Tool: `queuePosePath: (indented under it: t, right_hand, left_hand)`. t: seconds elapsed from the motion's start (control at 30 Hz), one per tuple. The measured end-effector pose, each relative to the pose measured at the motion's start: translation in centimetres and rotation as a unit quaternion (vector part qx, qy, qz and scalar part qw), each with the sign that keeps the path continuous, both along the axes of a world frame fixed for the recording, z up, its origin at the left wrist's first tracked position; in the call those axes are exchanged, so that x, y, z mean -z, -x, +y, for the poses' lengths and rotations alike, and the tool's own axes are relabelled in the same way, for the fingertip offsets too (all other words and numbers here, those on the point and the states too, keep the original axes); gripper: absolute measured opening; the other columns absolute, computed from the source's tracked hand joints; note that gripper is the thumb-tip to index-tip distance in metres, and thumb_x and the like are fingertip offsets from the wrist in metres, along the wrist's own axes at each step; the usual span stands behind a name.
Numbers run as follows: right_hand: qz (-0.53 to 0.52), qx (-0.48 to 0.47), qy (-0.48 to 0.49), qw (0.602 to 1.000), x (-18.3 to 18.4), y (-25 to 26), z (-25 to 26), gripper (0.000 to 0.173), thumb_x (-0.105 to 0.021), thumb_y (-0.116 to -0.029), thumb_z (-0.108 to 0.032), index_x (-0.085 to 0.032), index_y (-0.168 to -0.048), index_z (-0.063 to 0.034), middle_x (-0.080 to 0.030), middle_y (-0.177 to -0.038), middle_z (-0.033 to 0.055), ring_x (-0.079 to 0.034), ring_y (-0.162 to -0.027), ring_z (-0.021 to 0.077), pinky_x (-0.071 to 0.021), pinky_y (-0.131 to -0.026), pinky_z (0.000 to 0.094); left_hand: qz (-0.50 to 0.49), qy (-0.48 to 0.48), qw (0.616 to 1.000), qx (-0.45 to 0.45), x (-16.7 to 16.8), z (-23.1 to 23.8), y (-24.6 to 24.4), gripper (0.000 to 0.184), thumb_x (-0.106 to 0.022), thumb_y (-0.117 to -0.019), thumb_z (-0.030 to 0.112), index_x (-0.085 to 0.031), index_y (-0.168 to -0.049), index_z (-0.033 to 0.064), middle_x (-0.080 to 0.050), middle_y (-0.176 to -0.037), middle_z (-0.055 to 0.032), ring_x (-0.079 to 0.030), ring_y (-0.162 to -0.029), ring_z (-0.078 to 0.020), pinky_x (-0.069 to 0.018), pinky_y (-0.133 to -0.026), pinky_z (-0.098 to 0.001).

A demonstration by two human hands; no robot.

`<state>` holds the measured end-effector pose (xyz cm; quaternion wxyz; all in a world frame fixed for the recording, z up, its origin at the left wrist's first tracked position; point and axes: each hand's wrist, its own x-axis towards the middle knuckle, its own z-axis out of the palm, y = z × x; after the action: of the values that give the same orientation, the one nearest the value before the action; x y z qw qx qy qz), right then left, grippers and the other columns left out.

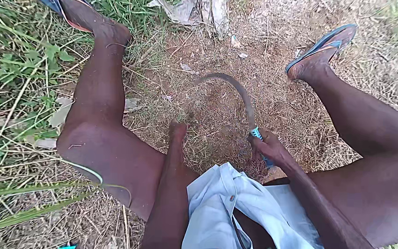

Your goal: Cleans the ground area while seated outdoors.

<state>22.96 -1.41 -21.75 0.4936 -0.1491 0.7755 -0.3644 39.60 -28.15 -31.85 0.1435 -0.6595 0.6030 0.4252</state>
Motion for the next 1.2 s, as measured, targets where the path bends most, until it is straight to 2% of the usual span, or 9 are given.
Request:
queuePosePath:
  t: [0.13,0.27,0.37,0.6,0.67,0.77,0.87,1.0,1.2]
  right_hand:
    - [0.005,0.138,0.093,0.986,0.7,-2.5,-2.2,0.019,-0.048,-0.1037,-0.023,-0.055,-0.107,-0.0056,-0.059,-0.060,0.0011,-0.059,-0.045,0.0129,-0.0551,-0.047,0.0296]
    - [-0.016,-0.202,-0.119,0.972,4.4,-4.4,0.4,0.035,-0.049,-0.1034,-0.032,-0.062,-0.114,-0.0015,-0.063,-0.089,0.0137,-0.063,-0.078,0.0261,-0.0515,-0.075,0.0483]
    - [0.023,-0.257,-0.155,0.954,3.2,-3.1,0.0,0.039,-0.047,-0.1036,-0.041,-0.061,-0.117,-0.0073,-0.063,-0.088,0.0113,-0.064,-0.077,0.0262,-0.0512,-0.072,0.0500]
    - [-0.084,0.176,0.075,0.978,1.3,-2.9,-2.5,0.018,-0.045,-0.1087,-0.020,-0.053,-0.109,-0.0042,-0.056,-0.060,0.0023,-0.057,-0.044,0.0132,-0.0547,-0.045,0.0287]
    - [-0.049,0.052,0.028,0.997,3.1,-3.7,-1.1,0.021,-0.047,-0.1056,-0.021,-0.055,-0.106,-0.0015,-0.055,-0.063,0.0012,-0.058,-0.049,0.0118,-0.0547,-0.051,0.0289]
    - [-0.025,-0.256,-0.124,0.958,4.7,-3.4,0.5,0.036,-0.050,-0.1028,-0.033,-0.063,-0.114,-0.0016,-0.063,-0.089,0.0144,-0.063,-0.078,0.0269,-0.0508,-0.075,0.0500]
    - [0.025,-0.304,-0.153,0.940,3.8,-2.5,0.0,0.038,-0.049,-0.1019,-0.039,-0.065,-0.112,-0.0062,-0.064,-0.089,0.0134,-0.064,-0.079,0.0291,-0.0501,-0.073,0.0542]
    - [0.053,-0.281,-0.123,0.950,2.8,-1.3,-0.6,0.038,-0.053,-0.1005,-0.040,-0.067,-0.112,-0.0062,-0.066,-0.088,0.0144,-0.065,-0.079,0.0304,-0.0503,-0.073,0.0562]
    - [-0.013,0.019,-0.031,0.999,0.9,-0.3,-0.3,0.021,-0.054,-0.1052,-0.026,-0.061,-0.107,-0.0061,-0.057,-0.063,0.0020,-0.056,-0.047,0.0119,-0.0526,-0.048,0.0289]
  left_hand:
    - [-0.004,-0.002,1.000,-0.009,0.2,0.0,0.1,0.041,-0.052,-0.1049,0.019,-0.053,-0.137,-0.0063,-0.058,-0.131,-0.0339,-0.059,-0.120,-0.0477,-0.0459,-0.099,-0.0650]
    - [-0.001,-0.013,1.000,-0.006,-0.3,0.3,0.0,0.041,-0.051,-0.1054,0.019,-0.052,-0.136,-0.0074,-0.058,-0.130,-0.0345,-0.059,-0.118,-0.0468,-0.0471,-0.098,-0.0628]
    - [0.009,-0.001,1.000,-0.017,0.0,0.4,-0.3,0.040,-0.052,-0.1046,0.018,-0.053,-0.136,-0.0073,-0.059,-0.128,-0.0345,-0.059,-0.117,-0.0473,-0.0467,-0.097,-0.0640]
    - [0.037,0.011,0.999,-0.029,0.5,0.4,-0.7,0.037,-0.054,-0.1025,0.015,-0.054,-0.132,-0.0078,-0.060,-0.121,-0.0352,-0.061,-0.110,-0.0491,-0.0477,-0.092,-0.0660]
    - [0.032,0.011,0.999,-0.026,0.3,0.4,-0.5,0.038,-0.054,-0.1027,0.015,-0.053,-0.133,-0.0078,-0.060,-0.122,-0.0352,-0.061,-0.110,-0.0486,-0.0481,-0.092,-0.0652]
    - [0.009,0.025,0.999,-0.019,-1.4,-0.4,-0.2,0.040,-0.051,-0.1050,0.017,-0.052,-0.136,-0.0073,-0.059,-0.127,-0.0347,-0.060,-0.117,-0.0475,-0.0469,-0.097,-0.0636]
    - [0.030,0.077,0.995,-0.050,-2.7,-2.0,-1.3,0.043,-0.050,-0.1054,0.018,-0.051,-0.139,-0.0075,-0.058,-0.129,-0.0353,-0.059,-0.118,-0.0487,-0.0457,-0.098,-0.0662]
    - [0.076,0.106,0.988,-0.083,-3.7,-3.1,-1.0,0.042,-0.049,-0.1054,0.017,-0.049,-0.139,-0.0080,-0.058,-0.126,-0.0356,-0.059,-0.115,-0.0485,-0.0457,-0.095,-0.0664]
    - [0.082,0.132,0.984,-0.081,-3.1,-3.3,-1.0,0.039,-0.047,-0.1052,0.018,-0.052,-0.132,-0.0096,-0.060,-0.121,-0.0343,-0.060,-0.111,-0.0470,-0.0463,-0.094,-0.0656]
